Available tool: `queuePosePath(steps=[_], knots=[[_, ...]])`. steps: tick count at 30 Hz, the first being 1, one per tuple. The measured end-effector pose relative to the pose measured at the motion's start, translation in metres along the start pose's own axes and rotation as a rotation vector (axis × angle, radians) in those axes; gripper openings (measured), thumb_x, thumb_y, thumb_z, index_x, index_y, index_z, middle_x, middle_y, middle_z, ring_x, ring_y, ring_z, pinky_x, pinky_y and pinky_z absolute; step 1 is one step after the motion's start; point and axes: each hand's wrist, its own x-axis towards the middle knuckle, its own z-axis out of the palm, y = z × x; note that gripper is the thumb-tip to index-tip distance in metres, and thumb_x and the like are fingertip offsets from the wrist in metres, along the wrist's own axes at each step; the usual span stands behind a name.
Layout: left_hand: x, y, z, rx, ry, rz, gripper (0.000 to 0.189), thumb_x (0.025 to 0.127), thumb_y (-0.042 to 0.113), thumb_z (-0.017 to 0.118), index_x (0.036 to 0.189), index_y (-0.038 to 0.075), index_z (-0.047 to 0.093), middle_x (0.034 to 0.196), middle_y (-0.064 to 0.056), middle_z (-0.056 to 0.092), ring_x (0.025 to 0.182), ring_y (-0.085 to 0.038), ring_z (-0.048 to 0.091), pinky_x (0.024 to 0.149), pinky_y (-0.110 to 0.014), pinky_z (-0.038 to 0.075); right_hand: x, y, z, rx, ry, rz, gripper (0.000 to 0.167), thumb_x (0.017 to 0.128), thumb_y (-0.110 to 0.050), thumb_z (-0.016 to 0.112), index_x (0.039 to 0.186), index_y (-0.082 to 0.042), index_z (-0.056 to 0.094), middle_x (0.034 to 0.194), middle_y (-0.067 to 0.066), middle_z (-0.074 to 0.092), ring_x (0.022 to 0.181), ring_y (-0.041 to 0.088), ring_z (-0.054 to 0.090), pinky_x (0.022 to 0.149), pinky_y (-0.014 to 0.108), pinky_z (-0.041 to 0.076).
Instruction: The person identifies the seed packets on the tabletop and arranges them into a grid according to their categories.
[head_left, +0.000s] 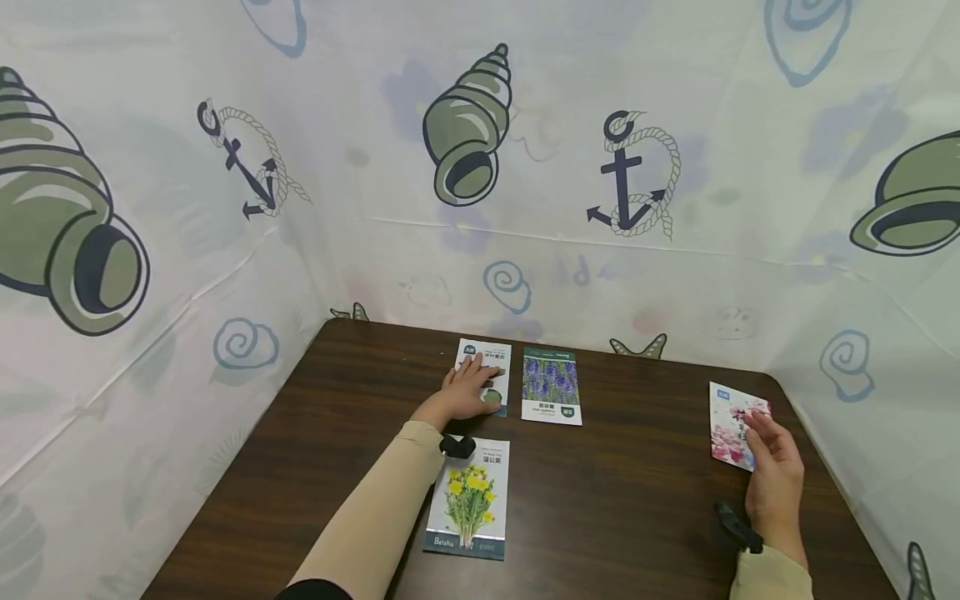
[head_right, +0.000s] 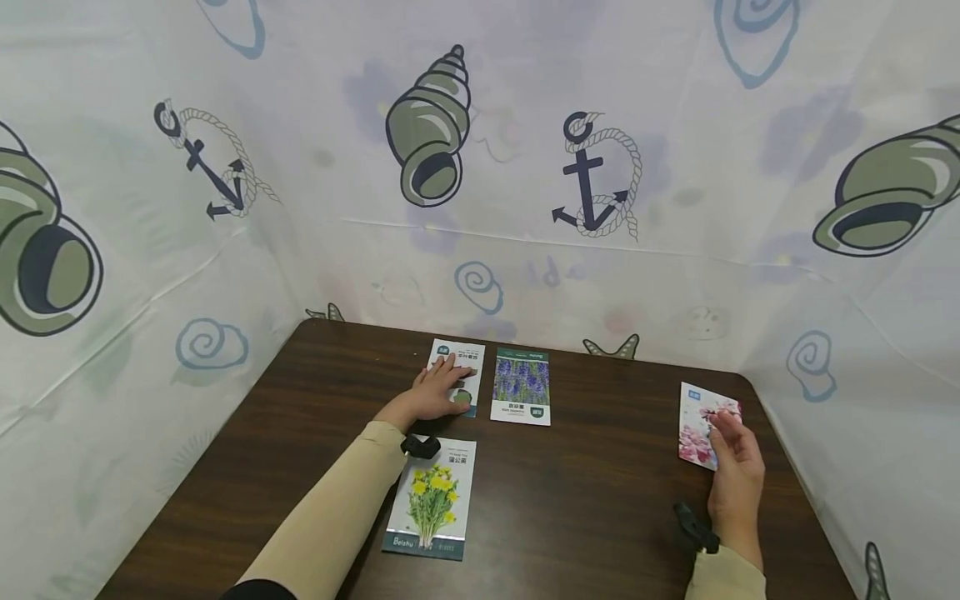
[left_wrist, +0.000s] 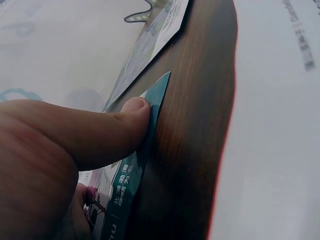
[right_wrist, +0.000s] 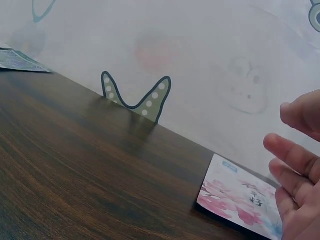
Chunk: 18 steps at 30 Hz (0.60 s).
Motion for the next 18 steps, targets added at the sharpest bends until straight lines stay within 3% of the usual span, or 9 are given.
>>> queuePosePath(steps=[10, 14, 16, 18], knots=[[0.0001, 0.0006, -0.0002, 0.024, -0.003, 0.000, 0.085, 0.102, 0.044, 0.075, 0.173, 0.027, 0.033, 0.186, -0.006, -0.006, 0.173, -0.030, -0.010, 0.138, -0.060, -0.006, 0.0019, 0.0029, 0.0010, -0.088, -0.023, 0.075, 0.046, 0.109, -0.005, 0.064, 0.154, -0.001, 0.057, 0.132, -0.005, 0.069, 0.128, 0.008, 0.058, 0.102, 0.010, 0.046], [0.0002, 0.0002, -0.0003, 0.012, 0.012, 0.014, 0.084, 0.102, 0.042, 0.076, 0.173, 0.024, 0.035, 0.186, -0.008, -0.004, 0.173, -0.033, -0.008, 0.138, -0.061, -0.004, 0.0013, 0.0005, 0.0003, -0.231, -0.050, 0.138, 0.047, 0.111, -0.014, 0.063, 0.157, -0.008, 0.055, 0.142, -0.006, 0.063, 0.133, 0.007, 0.052, 0.105, 0.008, 0.044], [0.0003, -0.0002, -0.0001, 0.012, 0.011, 0.014, 0.084, 0.102, 0.042, 0.076, 0.172, 0.024, 0.035, 0.186, -0.008, -0.004, 0.173, -0.033, -0.008, 0.138, -0.061, -0.004, 0.0008, -0.0006, -0.0013, -0.348, -0.092, 0.180, 0.051, 0.112, -0.022, 0.062, 0.162, -0.012, 0.051, 0.155, 0.000, 0.058, 0.144, 0.010, 0.048, 0.114, 0.008, 0.040], [0.0002, -0.0003, 0.0002, 0.018, 0.006, 0.009, 0.084, 0.102, 0.042, 0.076, 0.173, 0.025, 0.035, 0.186, -0.008, -0.004, 0.173, -0.032, -0.008, 0.138, -0.061, -0.005, 0.0005, -0.0009, -0.0030, -0.480, -0.144, 0.216, 0.058, 0.114, -0.033, 0.059, 0.167, -0.017, 0.044, 0.170, 0.003, 0.047, 0.157, 0.016, 0.040, 0.126, 0.015, 0.035]])
